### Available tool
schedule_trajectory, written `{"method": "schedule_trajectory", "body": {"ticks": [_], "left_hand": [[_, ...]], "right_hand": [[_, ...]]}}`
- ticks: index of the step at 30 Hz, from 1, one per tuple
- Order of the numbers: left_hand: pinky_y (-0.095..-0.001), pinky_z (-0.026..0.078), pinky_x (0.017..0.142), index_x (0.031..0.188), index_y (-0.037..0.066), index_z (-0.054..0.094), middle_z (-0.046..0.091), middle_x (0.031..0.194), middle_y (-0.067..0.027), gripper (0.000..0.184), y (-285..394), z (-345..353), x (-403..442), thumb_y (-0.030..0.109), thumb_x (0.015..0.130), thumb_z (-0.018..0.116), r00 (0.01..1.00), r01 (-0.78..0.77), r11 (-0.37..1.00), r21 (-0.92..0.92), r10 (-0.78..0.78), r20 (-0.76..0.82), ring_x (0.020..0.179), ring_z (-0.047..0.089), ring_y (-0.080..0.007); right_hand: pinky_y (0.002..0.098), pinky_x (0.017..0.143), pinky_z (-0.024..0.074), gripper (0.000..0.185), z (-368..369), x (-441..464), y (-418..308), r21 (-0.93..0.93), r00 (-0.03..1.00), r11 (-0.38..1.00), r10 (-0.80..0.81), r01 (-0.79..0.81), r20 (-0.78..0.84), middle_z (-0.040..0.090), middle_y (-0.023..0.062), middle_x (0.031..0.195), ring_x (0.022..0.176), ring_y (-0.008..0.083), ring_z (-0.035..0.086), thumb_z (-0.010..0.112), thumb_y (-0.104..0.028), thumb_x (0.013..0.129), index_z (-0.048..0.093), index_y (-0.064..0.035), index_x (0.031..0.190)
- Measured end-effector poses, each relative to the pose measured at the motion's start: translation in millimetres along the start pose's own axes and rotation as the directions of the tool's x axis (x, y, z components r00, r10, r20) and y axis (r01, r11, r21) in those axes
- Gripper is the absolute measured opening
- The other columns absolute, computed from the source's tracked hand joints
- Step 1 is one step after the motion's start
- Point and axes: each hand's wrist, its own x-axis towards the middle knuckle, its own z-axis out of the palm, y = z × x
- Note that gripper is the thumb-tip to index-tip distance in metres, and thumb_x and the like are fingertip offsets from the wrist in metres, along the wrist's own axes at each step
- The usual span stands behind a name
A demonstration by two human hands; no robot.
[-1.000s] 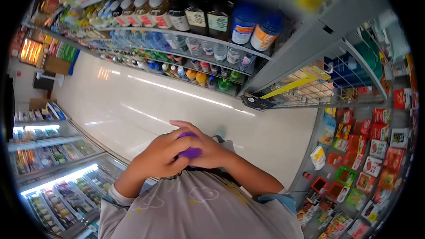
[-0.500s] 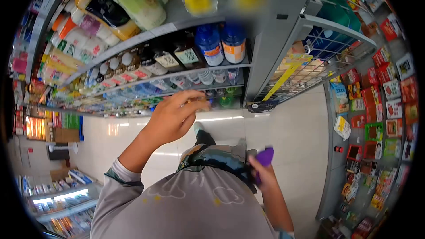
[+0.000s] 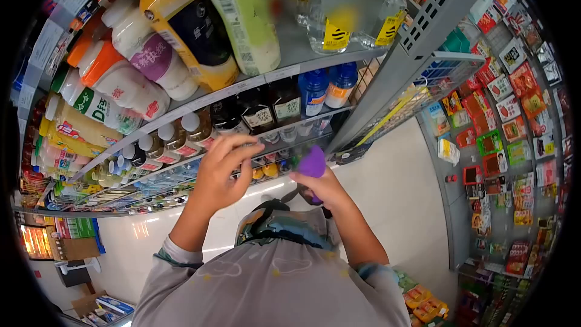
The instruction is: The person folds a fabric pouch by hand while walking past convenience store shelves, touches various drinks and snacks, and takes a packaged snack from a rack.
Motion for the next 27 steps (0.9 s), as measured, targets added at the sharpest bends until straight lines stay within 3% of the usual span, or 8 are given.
{"method": "schedule_trajectory", "body": {"ticks": [3, 8, 11, 19, 21, 23, 26, 27], "left_hand": [[-0.0433, 0.051, 0.091, 0.108, 0.004, 0.071, 0.066, 0.116, -0.0146, 0.031, -4, -9, 6, -0.005, 0.08, 0.064, 0.996, -0.066, 0.996, 0.064, 0.069, -0.054, 0.105, 0.063, -0.0359], [-0.0485, 0.048, 0.101, 0.121, 0.001, 0.065, 0.061, 0.127, -0.0179, 0.04, -3, -4, 26, 0.0, 0.081, 0.066, 0.988, -0.135, 0.977, 0.165, 0.145, -0.048, 0.12, 0.058, -0.0395], [-0.0493, 0.046, 0.103, 0.125, 0.001, 0.063, 0.059, 0.131, -0.0187, 0.044, 4, -1, 38, 0.001, 0.082, 0.065, 0.986, -0.156, 0.965, 0.211, 0.166, -0.031, 0.122, 0.057, -0.0402], [-0.0433, 0.044, 0.106, 0.136, 0.002, 0.056, 0.061, 0.134, -0.0183, 0.048, 0, -5, 42, 0.005, 0.089, 0.064, 1.0, 0.031, 0.966, 0.255, -0.029, -0.012, 0.123, 0.057, -0.0387], [-0.0436, 0.045, 0.105, 0.137, 0.003, 0.056, 0.06, 0.135, -0.0185, 0.048, 4, -1, 48, 0.006, 0.089, 0.064, 1.0, 0.013, 0.965, 0.261, -0.013, -0.002, 0.124, 0.056, -0.0387], [-0.0427, 0.046, 0.104, 0.137, 0.005, 0.057, 0.061, 0.133, -0.019, 0.048, 8, 5, 57, 0.008, 0.089, 0.066, 0.999, 0.04, 0.96, 0.277, -0.046, 0.017, 0.123, 0.057, -0.0383], [-0.0427, 0.049, 0.1, 0.138, 0.007, 0.058, 0.063, 0.129, -0.0194, 0.052, 3, 12, 69, 0.012, 0.088, 0.071, 0.996, 0.044, 0.958, 0.283, -0.062, 0.057, 0.119, 0.06, -0.0389], [-0.0427, 0.049, 0.1, 0.138, 0.007, 0.058, 0.063, 0.129, -0.0194, 0.052, 1, 15, 71, 0.012, 0.088, 0.071, 0.997, 0.032, 0.956, 0.291, -0.051, 0.058, 0.119, 0.06, -0.0389]], "right_hand": [[0.0223, 0.045, 0.0329, 0.026, 0, 9, 19, 0.114, 0.998, 0.992, -0.058, 0.061, -0.026, 0.054, -0.0058, 0.072, 0.052, 0.0043, 0.044, 0.084, -0.014, 0.084, 0.059, -0.0124, 0.091], [0.0219, 0.046, 0.0336, 0.028, 32, 1, -17, 0.067, 0.991, 0.991, -0.111, 0.116, -0.068, 0.054, -0.0063, 0.073, 0.054, 0.0043, 0.045, 0.084, -0.019, 0.085, 0.059, -0.0116, 0.096], [0.0236, 0.049, 0.0386, 0.033, 33, 4, -33, 0.027, 0.987, 0.987, -0.16, 0.159, 0.024, 0.053, -0.0063, 0.081, 0.058, 0.0049, 0.045, 0.085, -0.021, 0.085, 0.055, -0.0127, 0.097], [0.0241, 0.049, 0.036, 0.031, 14, 11, -12, -0.009, 0.968, 0.989, -0.145, 0.15, 0.203, 0.054, -0.0044, 0.079, 0.059, 0.0061, 0.047, 0.083, -0.023, 0.088, 0.057, -0.0106, 0.097], [0.0236, 0.052, 0.0382, 0.03, 4, 17, -6, -0.02, 0.95, 0.986, -0.152, 0.164, 0.271, 0.054, -0.0045, 0.08, 0.062, 0.0059, 0.048, 0.081, -0.027, 0.09, 0.057, -0.0105, 0.1], [0.0239, 0.06, 0.0436, 0.029, -3, 21, -3, -0.032, 0.899, 0.951, -0.279, 0.307, 0.337, 0.059, -0.0022, 0.081, 0.068, 0.0067, 0.053, 0.075, -0.031, 0.095, 0.064, -0.0084, 0.109], [0.0249, 0.068, 0.0481, 0.04, -14, 20, 3, -0.199, 0.915, 0.94, -0.195, 0.277, 0.353, 0.062, 0.0002, 0.088, 0.075, 0.0092, 0.058, 0.057, -0.044, 0.104, 0.061, -0.007, 0.117], [0.0249, 0.068, 0.0481, 0.04, -15, 19, 2, -0.191, 0.911, 0.938, -0.209, 0.29, 0.354, 0.062, 0.0002, 0.088, 0.075, 0.0092, 0.058, 0.057, -0.044, 0.104, 0.061, -0.007, 0.117]]}}
